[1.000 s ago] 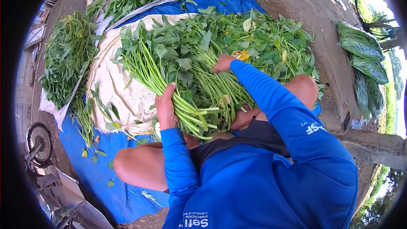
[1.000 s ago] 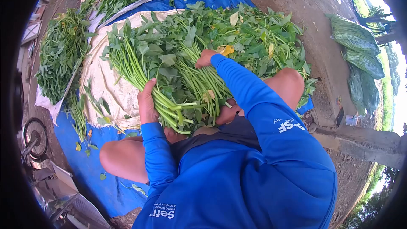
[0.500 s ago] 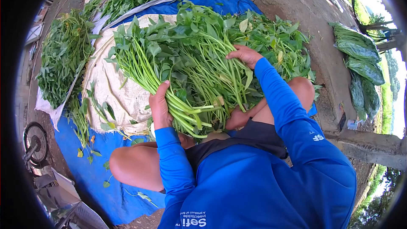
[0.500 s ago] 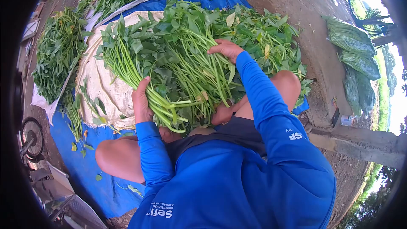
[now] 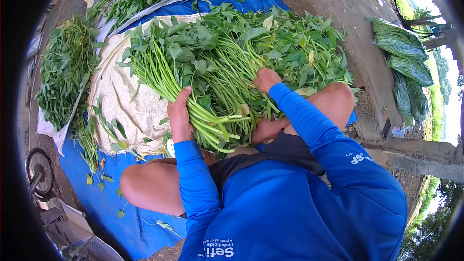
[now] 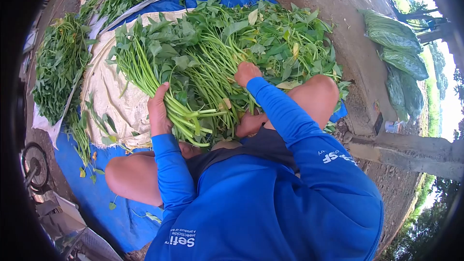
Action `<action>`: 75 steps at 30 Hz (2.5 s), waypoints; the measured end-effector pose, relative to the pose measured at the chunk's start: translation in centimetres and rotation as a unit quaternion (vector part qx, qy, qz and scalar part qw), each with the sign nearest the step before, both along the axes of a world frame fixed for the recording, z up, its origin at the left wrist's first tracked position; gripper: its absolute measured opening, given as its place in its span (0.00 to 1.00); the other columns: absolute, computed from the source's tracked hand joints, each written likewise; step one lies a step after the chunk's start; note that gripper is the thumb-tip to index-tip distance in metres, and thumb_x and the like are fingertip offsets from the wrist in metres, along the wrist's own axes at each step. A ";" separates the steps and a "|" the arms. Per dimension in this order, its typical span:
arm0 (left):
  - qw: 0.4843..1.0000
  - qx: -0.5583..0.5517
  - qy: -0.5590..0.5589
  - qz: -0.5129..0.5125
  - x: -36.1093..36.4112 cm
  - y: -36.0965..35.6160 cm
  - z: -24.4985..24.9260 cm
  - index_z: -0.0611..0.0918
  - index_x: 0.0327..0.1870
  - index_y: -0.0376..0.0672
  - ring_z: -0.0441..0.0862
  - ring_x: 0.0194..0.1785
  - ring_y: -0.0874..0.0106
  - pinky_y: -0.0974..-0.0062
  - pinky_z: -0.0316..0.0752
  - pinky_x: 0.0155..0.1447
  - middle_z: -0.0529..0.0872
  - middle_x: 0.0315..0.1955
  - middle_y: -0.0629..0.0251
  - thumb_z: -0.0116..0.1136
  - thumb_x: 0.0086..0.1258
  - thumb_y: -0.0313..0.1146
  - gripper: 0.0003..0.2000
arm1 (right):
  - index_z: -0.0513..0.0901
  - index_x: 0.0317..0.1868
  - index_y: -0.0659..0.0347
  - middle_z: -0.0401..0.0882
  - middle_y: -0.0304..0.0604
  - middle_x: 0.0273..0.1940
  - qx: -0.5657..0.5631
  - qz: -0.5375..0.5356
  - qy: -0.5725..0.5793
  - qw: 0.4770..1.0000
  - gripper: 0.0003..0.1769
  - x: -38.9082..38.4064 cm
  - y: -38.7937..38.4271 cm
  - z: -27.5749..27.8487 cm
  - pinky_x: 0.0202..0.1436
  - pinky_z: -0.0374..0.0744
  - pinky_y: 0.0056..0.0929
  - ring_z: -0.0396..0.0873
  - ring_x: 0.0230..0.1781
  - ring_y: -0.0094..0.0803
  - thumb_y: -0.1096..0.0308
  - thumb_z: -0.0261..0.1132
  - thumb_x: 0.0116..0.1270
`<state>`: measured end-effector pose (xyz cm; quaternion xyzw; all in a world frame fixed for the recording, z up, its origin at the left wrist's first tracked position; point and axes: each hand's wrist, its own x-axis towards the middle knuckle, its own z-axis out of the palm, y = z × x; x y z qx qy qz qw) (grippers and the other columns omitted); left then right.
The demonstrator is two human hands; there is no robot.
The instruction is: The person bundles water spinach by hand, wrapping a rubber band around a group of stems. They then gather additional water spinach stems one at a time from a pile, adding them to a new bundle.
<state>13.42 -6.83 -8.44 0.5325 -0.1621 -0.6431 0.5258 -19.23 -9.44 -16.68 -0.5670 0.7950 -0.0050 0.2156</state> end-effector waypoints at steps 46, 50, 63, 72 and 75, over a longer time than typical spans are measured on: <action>0.996 -0.015 0.022 -0.082 -1.3 1.8 -3.0 0.86 0.53 0.33 0.89 0.39 0.69 0.69 0.85 0.45 0.92 0.42 0.61 0.75 0.65 0.24 0.16 | 0.90 0.55 0.64 0.90 0.37 0.44 -0.233 -0.028 -0.529 0.815 0.14 -5.6 -4.4 32.3 0.49 0.85 0.26 0.86 0.43 0.22 0.75 0.77 0.71; 0.996 -0.018 0.025 -0.078 -1.7 0.7 -2.8 0.86 0.53 0.32 0.90 0.38 0.67 0.68 0.87 0.44 0.92 0.42 0.59 0.76 0.64 0.24 0.17 | 0.90 0.56 0.65 0.90 0.35 0.45 -0.298 -0.009 -0.496 0.816 0.14 -4.0 -5.1 31.6 0.52 0.84 0.24 0.86 0.44 0.21 0.74 0.77 0.71; 0.987 -0.029 0.147 -0.049 -5.8 1.5 -8.0 0.85 0.55 0.34 0.91 0.41 0.68 0.68 0.88 0.45 0.92 0.44 0.60 0.73 0.70 0.27 0.16 | 0.91 0.55 0.69 0.92 0.50 0.43 -0.185 0.071 -0.331 0.923 0.19 12.0 2.7 10.1 0.53 0.85 0.38 0.89 0.43 0.39 0.63 0.74 0.71; 0.948 0.061 0.293 -0.107 -5.9 2.3 -10.7 0.80 0.65 0.43 0.90 0.48 0.66 0.63 0.89 0.53 0.90 0.51 0.63 0.68 0.81 0.42 0.19 | 0.91 0.55 0.72 0.91 0.64 0.53 -0.085 -0.006 -0.274 0.958 0.22 13.1 7.0 6.7 0.63 0.85 0.42 0.91 0.55 0.54 0.60 0.70 0.73; 0.985 0.005 0.171 0.033 -7.7 3.2 -9.7 0.78 0.66 0.39 0.89 0.47 0.68 0.65 0.88 0.50 0.88 0.50 0.62 0.76 0.75 0.45 0.27 | 0.91 0.55 0.71 0.90 0.66 0.53 -0.111 -0.019 -0.287 0.951 0.22 13.6 7.8 4.5 0.62 0.85 0.45 0.90 0.53 0.56 0.60 0.69 0.73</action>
